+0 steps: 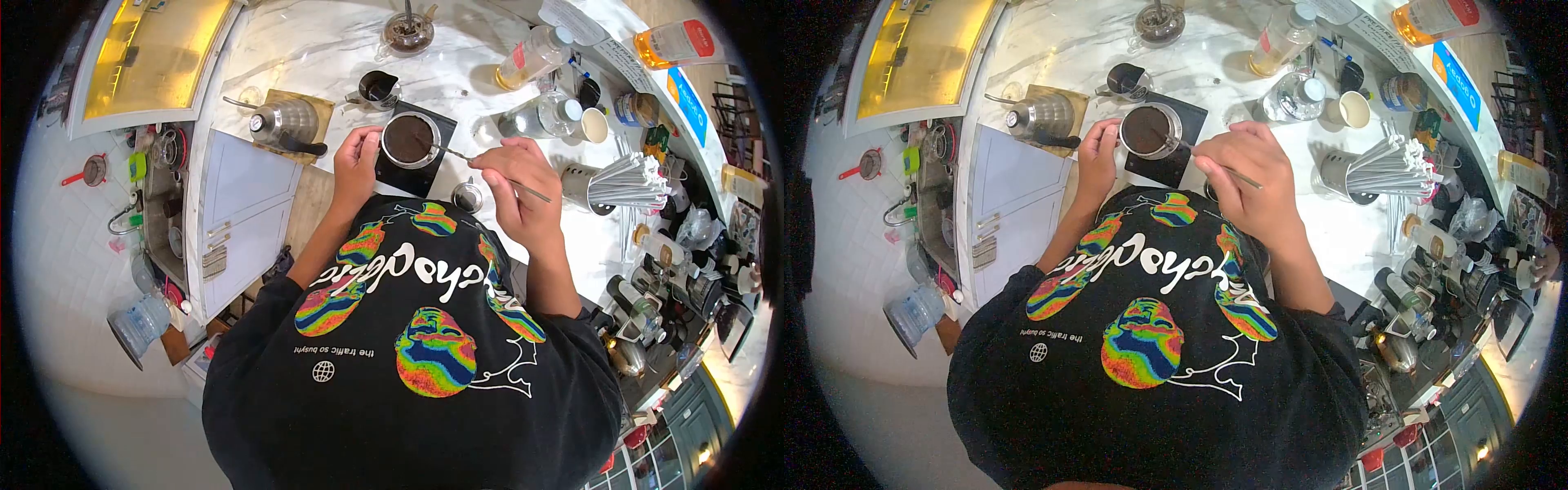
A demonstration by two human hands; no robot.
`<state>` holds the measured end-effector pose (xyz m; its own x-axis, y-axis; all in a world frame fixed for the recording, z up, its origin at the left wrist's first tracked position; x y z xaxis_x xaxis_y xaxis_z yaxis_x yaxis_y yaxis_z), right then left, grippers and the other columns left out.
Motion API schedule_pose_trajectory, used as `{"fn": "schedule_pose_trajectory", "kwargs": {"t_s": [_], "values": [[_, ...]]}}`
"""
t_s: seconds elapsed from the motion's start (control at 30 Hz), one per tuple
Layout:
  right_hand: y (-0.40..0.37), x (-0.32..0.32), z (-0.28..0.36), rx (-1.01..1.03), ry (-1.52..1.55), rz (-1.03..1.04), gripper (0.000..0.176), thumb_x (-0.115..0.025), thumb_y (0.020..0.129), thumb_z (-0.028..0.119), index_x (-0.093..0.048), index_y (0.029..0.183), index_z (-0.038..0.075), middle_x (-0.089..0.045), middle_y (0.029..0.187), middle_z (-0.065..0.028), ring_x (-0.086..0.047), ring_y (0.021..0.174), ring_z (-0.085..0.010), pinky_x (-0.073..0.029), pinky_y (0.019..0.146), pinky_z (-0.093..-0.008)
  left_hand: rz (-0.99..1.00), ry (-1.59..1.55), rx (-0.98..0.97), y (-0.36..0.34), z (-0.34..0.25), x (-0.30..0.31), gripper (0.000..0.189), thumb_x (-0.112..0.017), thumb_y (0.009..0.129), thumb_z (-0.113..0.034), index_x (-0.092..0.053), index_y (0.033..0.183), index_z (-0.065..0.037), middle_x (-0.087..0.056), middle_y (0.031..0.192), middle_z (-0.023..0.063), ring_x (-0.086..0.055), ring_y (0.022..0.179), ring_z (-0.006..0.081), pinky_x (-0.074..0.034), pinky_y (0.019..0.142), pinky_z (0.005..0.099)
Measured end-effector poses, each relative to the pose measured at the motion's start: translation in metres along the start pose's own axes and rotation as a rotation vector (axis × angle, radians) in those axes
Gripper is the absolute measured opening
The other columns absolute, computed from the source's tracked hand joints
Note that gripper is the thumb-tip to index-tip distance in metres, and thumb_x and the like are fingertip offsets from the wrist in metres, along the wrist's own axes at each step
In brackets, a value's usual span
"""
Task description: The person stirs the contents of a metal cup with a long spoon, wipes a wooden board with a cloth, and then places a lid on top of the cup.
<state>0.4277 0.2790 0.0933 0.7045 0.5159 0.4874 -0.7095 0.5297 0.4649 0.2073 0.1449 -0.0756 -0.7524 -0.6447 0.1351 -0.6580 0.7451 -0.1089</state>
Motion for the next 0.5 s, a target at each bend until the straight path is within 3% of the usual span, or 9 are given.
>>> {"fn": "schedule_pose_trajectory", "kwargs": {"t_s": [0.5], "values": [[0.0,-0.005,0.012,-0.004,-0.088,-0.068,0.002,-0.07,0.091,0.005,-0.072,0.091,0.004,-0.074,0.086,-0.0049,-0.067,0.073,-0.0247,-0.052,0.085,-0.0429,0.005,-0.069,-0.055,0.004,0.001,0.0,0.022,-0.058,0.106,-0.018,-0.069,0.114,-0.001,-0.068,0.092,-0.0013,-0.055,0.077,0.0022,-0.044,0.067,0.0203]]}}
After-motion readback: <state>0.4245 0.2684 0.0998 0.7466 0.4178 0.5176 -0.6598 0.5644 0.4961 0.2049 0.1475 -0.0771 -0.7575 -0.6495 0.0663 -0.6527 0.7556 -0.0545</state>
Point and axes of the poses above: each hand's wrist, its own y-axis towards the middle knuckle, its own x-axis out of the back of the hand, z = x × y, the point moved 8 cm from there along y, towards the middle knuckle
